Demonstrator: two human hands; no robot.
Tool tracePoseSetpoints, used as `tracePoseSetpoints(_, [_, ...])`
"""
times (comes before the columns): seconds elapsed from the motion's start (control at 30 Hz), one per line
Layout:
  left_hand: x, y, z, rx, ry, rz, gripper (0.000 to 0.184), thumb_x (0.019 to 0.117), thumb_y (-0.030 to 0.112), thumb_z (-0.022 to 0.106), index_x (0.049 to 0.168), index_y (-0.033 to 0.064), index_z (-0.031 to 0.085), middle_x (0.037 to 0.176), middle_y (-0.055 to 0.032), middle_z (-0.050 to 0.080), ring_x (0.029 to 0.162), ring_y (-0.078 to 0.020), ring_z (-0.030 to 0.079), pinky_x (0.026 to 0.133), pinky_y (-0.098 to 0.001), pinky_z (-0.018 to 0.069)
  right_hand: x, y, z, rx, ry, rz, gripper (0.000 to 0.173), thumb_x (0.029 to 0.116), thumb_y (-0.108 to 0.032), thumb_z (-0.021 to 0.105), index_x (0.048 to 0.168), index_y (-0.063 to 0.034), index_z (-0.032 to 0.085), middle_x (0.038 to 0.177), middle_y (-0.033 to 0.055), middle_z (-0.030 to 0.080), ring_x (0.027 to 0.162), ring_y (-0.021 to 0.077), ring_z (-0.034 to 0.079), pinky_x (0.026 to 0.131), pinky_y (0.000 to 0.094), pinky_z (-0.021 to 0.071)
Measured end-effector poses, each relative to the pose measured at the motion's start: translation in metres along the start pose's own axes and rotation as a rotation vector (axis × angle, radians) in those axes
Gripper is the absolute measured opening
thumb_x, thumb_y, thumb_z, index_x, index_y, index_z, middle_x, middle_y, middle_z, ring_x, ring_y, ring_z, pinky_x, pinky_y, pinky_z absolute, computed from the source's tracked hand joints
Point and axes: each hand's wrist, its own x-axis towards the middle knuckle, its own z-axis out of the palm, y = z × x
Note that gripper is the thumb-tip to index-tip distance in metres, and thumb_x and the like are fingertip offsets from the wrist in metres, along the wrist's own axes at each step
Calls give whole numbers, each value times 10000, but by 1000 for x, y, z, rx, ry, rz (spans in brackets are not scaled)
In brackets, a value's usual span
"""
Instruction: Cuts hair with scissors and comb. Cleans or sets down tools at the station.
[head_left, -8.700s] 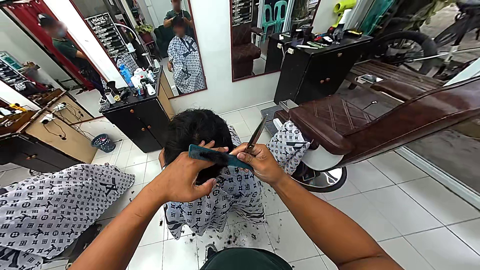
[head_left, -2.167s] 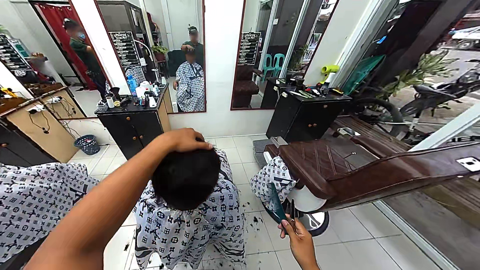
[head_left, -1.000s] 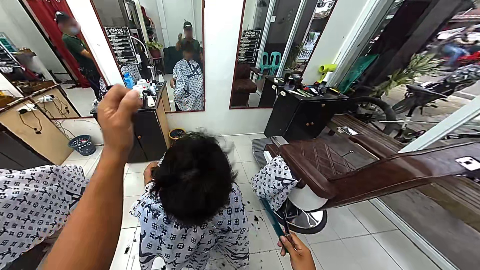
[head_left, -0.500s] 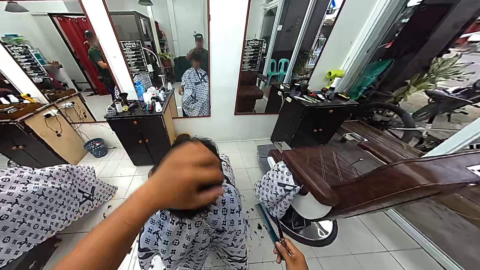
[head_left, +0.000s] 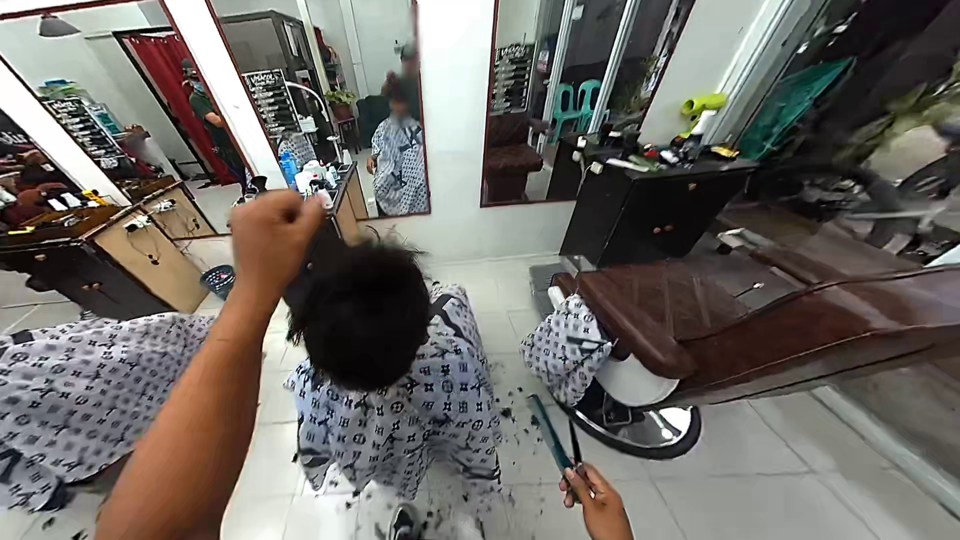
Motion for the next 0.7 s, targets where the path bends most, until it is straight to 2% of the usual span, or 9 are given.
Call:
tracePoseSetpoints(0.07, [-39, 8, 10, 43, 37, 81, 450, 1000, 367, 521, 1062, -40, 703, 1152, -236, 682, 1115, -363, 644, 973, -551, 492, -4, 11, -1, 13, 32, 18, 168, 1036, -47, 491, 1095, 70, 596, 756, 22, 672, 578, 57, 630, 577, 221, 562])
tracePoseSetpoints(0.17, [-126, -7, 60, 200, -219, 551, 549, 993, 562, 540, 1382, 188, 640, 1573, -155, 459, 1506, -355, 343, 1220, -625, 208, -9, 23, -3, 17, 42, 59, 167, 1038, -75, 498, 1069, 49, 606, 744, 22, 674, 562, 64, 627, 560, 226, 559])
tracePoseSetpoints(0.3, [-188, -42, 70, 34, -88, 91, 654, 808, 392, 762, 1384, 120, 614, 1621, -207, 342, 1518, -394, 294, 1210, -609, 278, -14, 36, -5, 18, 46, 102, 181, 1041, -92, 502, 1093, 40, 615, 744, 12, 673, 558, 57, 619, 558, 218, 549])
tracePoseSetpoints(0.37, [-203, -33, 85, 74, 19, 179, 549, 849, 468, 800, 1268, 132, 683, 1453, -297, 504, 1379, -464, 458, 1121, -612, 386, -19, 39, 0, 39, 66, 127, 176, 1043, -73, 502, 1105, 49, 612, 737, 26, 675, 544, 68, 619, 539, 222, 546])
tracePoseSetpoints(0.43, [-205, -31, 92, 19, 169, 268, 196, 909, 298, 771, 1071, 188, 755, 1222, -193, 651, 1201, -326, 596, 1052, -488, 459, -22, 35, 5, 52, 84, 149, 176, 1055, -73, 499, 1121, 50, 607, 738, 32, 670, 543, 72, 619, 540, 226, 547])
tracePoseSetpoints(0.5, [-202, -49, 79, -197, 401, 35, 51, 866, 12, 717, 843, -30, 735, 1007, -181, 714, 990, -231, 686, 909, -376, 553, -29, 27, 7, 41, 100, 143, 175, 1055, -70, 499, 1116, 48, 612, 733, 28, 670, 543, 68, 615, 544, 225, 546])
tracePoseSetpoints(0.57, [-194, -68, 62, -523, 699, -417, 82, 977, -12, 593, 964, -76, 643, 900, -38, 695, 807, -68, 669, 777, -255, 575, -38, 20, 9, 33, 124, 106, 168, 1051, -61, 494, 1104, 45, 613, 732, 21, 672, 546, 59, 614, 548, 217, 546])
tracePoseSetpoints(0.63, [-196, -77, 62, -793, 869, -823, 174, 1100, 145, 383, 1164, 35, 502, 860, 32, 561, 664, -41, 559, 637, -223, 516, -51, 19, 13, 37, 171, 83, 177, 1047, -60, 490, 1119, 51, 607, 733, 15, 670, 547, 50, 616, 546, 206, 546])
tracePoseSetpoints(0.7, [-216, -62, 87, -926, 680, -857, 327, 1084, 172, 326, 1393, 70, 365, 985, 28, 578, 713, -55, 603, 633, -261, 545, -68, 19, 19, 72, 233, 97, 206, 1049, -57, 483, 1169, 71, 591, 738, 17, 660, 546, 54, 616, 542, 214, 553])
